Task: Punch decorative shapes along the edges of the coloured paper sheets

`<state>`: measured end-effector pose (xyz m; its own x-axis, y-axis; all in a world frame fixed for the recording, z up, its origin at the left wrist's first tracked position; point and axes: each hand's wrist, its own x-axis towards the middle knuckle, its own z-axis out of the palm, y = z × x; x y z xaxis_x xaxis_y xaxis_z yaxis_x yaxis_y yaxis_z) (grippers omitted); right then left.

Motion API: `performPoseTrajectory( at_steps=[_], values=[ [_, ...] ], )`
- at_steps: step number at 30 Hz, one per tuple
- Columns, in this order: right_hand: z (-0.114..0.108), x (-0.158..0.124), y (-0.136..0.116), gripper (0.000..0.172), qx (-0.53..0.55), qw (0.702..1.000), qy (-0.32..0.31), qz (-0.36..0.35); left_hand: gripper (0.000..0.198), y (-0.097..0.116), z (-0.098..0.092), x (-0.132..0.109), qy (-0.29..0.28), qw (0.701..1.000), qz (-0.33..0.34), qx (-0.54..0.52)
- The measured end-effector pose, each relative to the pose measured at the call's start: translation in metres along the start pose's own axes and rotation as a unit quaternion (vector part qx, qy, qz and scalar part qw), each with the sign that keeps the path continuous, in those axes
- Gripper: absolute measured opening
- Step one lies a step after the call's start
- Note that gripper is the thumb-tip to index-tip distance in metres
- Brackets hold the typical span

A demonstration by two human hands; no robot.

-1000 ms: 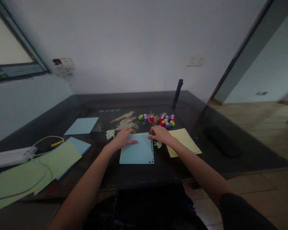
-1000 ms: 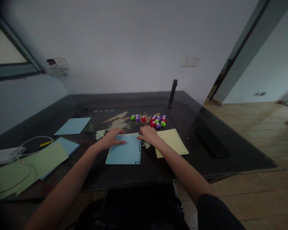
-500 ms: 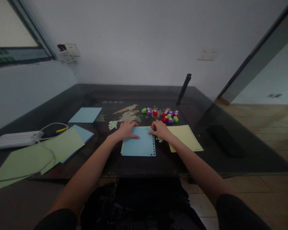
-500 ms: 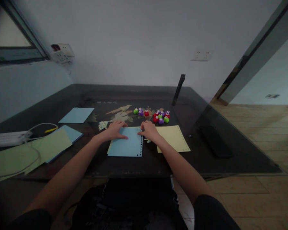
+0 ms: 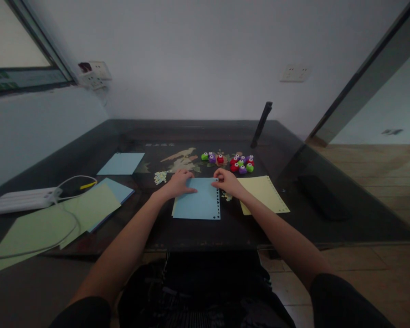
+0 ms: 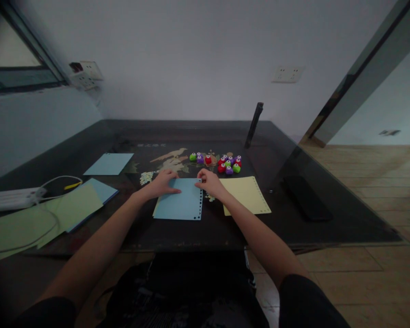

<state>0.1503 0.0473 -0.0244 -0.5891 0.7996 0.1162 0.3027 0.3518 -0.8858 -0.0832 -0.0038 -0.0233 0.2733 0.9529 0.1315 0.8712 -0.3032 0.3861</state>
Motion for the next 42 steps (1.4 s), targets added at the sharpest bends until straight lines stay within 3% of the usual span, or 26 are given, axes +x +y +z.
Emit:
performPoseTrajectory(
  at_steps=[5,13,16,18,20,23,28,34,40,42],
  values=[
    [-0.001,0.0,0.002,0.02,0.013,1.0,0.015,0.022,0.017,-0.004,-0.008,0.0,-0.006,0.999,-0.001,-0.044],
    [-0.006,0.005,0.008,0.021,0.14,0.987,0.059,0.056,0.026,-0.004,-0.024,-0.001,0.054,0.984,-0.079,-0.152],
    [-0.009,0.007,0.01,0.029,0.195,0.976,0.082,0.053,0.039,-0.002,-0.024,-0.001,0.086,0.942,-0.128,-0.298],
    [-0.011,0.008,0.011,0.033,0.223,0.969,0.099,0.05,0.044,-0.001,-0.021,-0.001,0.08,0.902,-0.137,-0.401],
    [-0.015,0.01,0.011,0.035,0.239,0.963,0.112,0.055,0.043,0.0,-0.019,-0.002,0.061,0.883,-0.137,-0.445],
    [-0.018,0.011,0.012,0.034,0.24,0.96,0.127,0.065,0.038,0.0,-0.016,-0.002,0.036,0.896,-0.145,-0.418],
    [-0.02,0.012,0.011,0.03,0.231,0.96,0.144,0.071,0.035,0.0,-0.018,-0.001,0.044,0.905,-0.145,-0.398],
    [-0.022,0.009,0.007,0.025,0.235,0.962,0.125,0.064,0.033,0.005,-0.02,-0.001,0.067,0.905,-0.155,-0.391],
    [-0.019,0.003,-0.001,0.032,0.288,0.953,0.007,0.093,0.046,0.003,-0.02,-0.002,0.108,0.888,-0.148,-0.422],
    [-0.018,0.001,-0.002,0.028,0.278,0.955,-0.026,0.097,0.047,0.004,-0.02,-0.002,0.111,0.885,-0.15,-0.427]
  ],
)
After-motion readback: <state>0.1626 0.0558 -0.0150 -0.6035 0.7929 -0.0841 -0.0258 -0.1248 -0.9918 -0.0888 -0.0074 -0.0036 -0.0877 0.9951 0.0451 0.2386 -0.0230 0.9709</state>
